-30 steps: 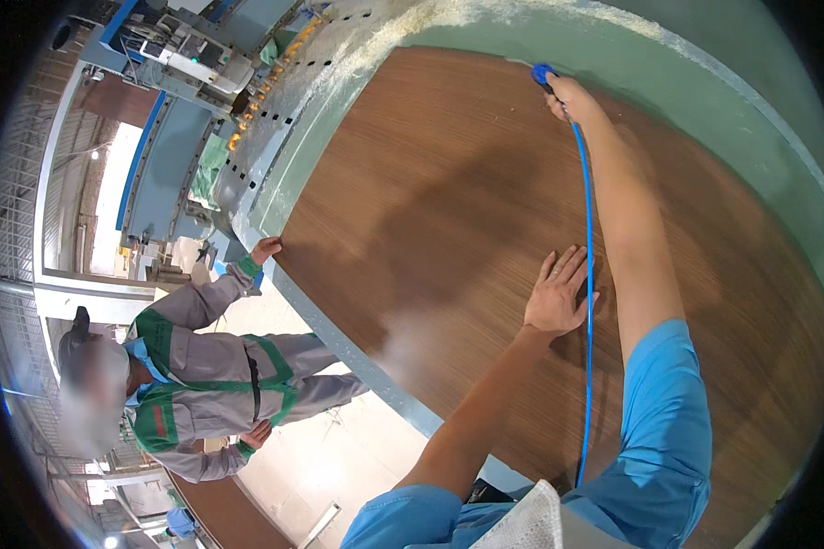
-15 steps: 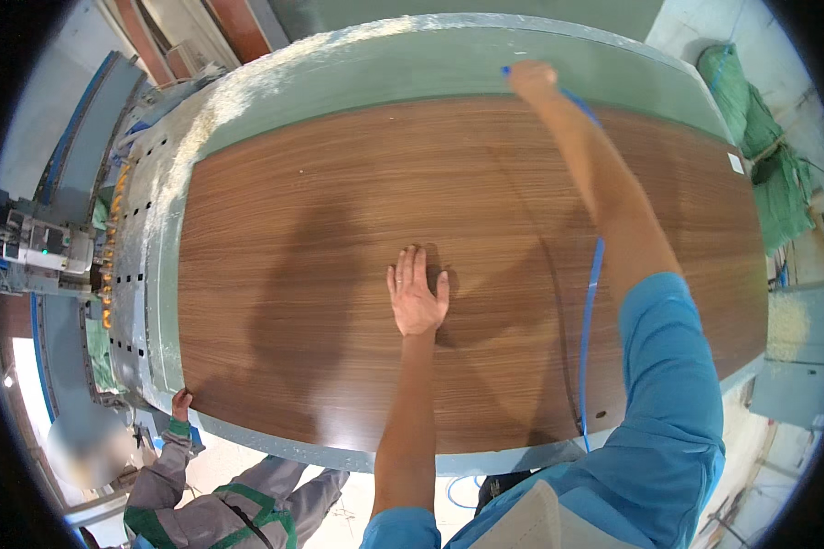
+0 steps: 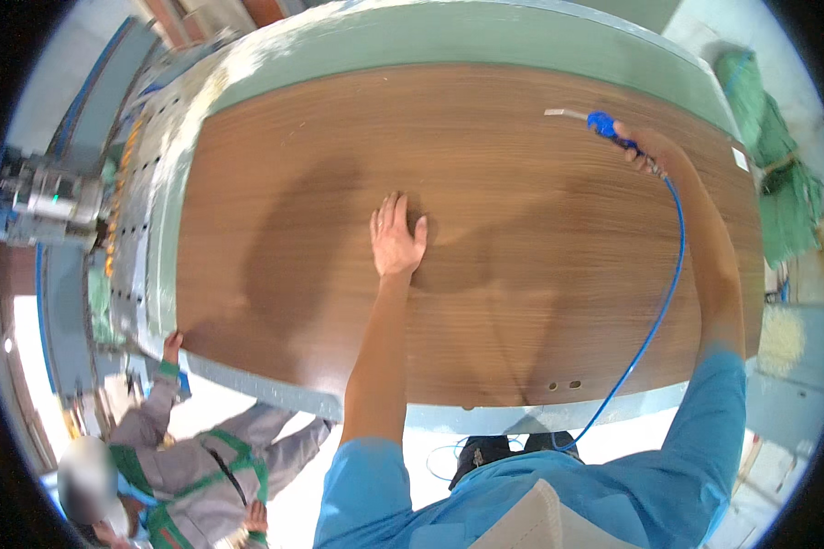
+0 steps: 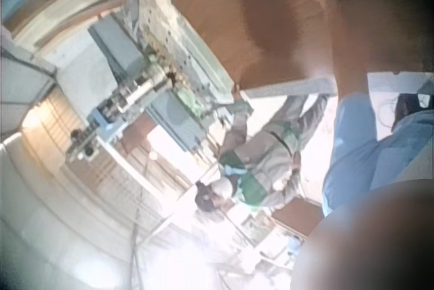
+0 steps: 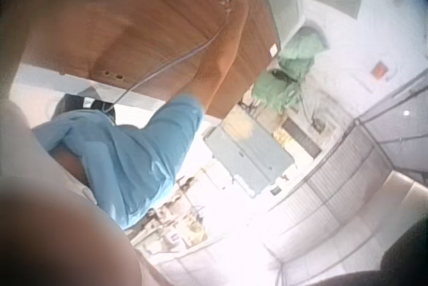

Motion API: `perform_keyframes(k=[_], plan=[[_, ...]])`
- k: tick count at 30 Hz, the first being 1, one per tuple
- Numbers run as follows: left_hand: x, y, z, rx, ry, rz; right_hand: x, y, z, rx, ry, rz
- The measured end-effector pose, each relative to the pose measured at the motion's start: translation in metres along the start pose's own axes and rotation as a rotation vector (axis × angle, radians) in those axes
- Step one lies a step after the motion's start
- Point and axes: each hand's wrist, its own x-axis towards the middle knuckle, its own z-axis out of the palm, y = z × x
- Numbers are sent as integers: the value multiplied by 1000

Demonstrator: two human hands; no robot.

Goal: The person measures a wood panel on a machine using a tape measure, then uses a computer mouse at a control station. The person cleans the wood panel surface with a blue air hose and moves the panel to a rack.

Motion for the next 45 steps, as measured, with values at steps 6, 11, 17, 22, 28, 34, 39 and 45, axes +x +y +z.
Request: perform_keyframes(k=[6,11,17,22,28,34,39,45], plan=[[-10,3,-9,-114,156,-243,-59,15,148,288,-341,22],[-81,-36,-52,166,-115,-241,-195,122,54,-230,-343,122],[-229,-99,-98,480,-4,-364,-395,320,-206,-1237,741,529],[-283,-71,-64,574,-40,-444,-484,403,-226,-271,659,334],[-315,85,8,451,-58,-189,-554,464,-225,-728,563,454],[-348,275,83,340,-154,-69,-599,548,-303,-352,403,213],[-362,422,135,224,-255,174,-614,601,-296,-275,242,236],[-433,609,162,-162,-267,256,-618,696,-253,278,301,47]])
